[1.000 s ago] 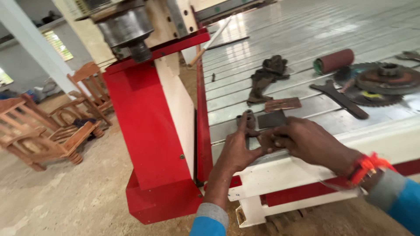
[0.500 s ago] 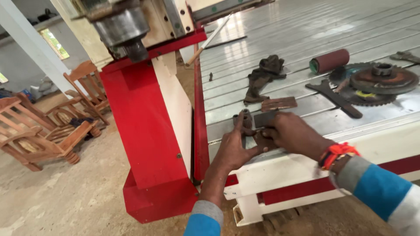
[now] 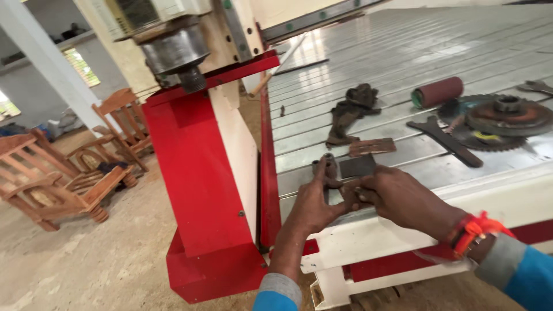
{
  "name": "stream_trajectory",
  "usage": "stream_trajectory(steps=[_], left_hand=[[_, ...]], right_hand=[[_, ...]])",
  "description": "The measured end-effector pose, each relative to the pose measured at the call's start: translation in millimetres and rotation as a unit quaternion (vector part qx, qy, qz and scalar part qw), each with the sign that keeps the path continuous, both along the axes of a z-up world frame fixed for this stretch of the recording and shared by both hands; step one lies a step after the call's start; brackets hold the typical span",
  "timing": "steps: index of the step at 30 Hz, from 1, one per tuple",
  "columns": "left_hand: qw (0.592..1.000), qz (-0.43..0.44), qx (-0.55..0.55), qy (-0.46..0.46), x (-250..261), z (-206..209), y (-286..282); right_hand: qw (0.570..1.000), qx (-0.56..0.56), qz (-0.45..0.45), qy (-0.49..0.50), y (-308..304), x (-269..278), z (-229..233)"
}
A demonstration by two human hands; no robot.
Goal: The person cleans various metal components of a large machine by hand, using a piece of sandpaper to scrub different sides of the parts.
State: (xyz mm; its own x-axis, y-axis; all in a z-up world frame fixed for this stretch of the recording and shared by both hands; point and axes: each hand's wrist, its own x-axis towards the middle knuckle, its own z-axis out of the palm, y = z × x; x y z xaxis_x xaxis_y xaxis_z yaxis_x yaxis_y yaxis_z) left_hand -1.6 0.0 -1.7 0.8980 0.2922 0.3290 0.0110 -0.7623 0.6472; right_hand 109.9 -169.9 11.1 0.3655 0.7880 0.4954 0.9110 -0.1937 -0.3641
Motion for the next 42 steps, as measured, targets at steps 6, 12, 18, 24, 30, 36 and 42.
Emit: stream_trajectory(steps=[6, 12, 18, 24, 30, 36, 42], left_hand=[[0.999, 0.005, -0.028, 0.020, 0, 0, 2], [1.000, -0.021, -0.009, -0.002, 7, -11, 9], [1.000, 0.002, -0.005, 0.015, 4, -5, 7], [1.000, 0.002, 0.011, 0.002, 3, -7, 9], [1.000, -0.005, -0.011, -0.016, 0, -5, 4], [0.999, -0.022, 0.005, -0.025, -2, -3, 6], [0.999, -0.003, -0.028, 0.031, -2, 4, 1]], right_hand=[[0.999, -0.035, -0.022, 0.026, 24, 11, 5], [0.996, -0.014, 0.050, 0.075, 2, 8, 1], [0.996, -0.079, 0.039, 0.015, 11, 5, 8], [0.998, -0.035, 0.054, 0.002, 29, 16, 8], [0.993, -0.109, -0.027, 0.043, 25, 27, 3], [0.787, 0.174, 0.118, 0.580, -1, 88, -17], [0.690, 0.207, 0.173, 0.671, -4, 100, -37]])
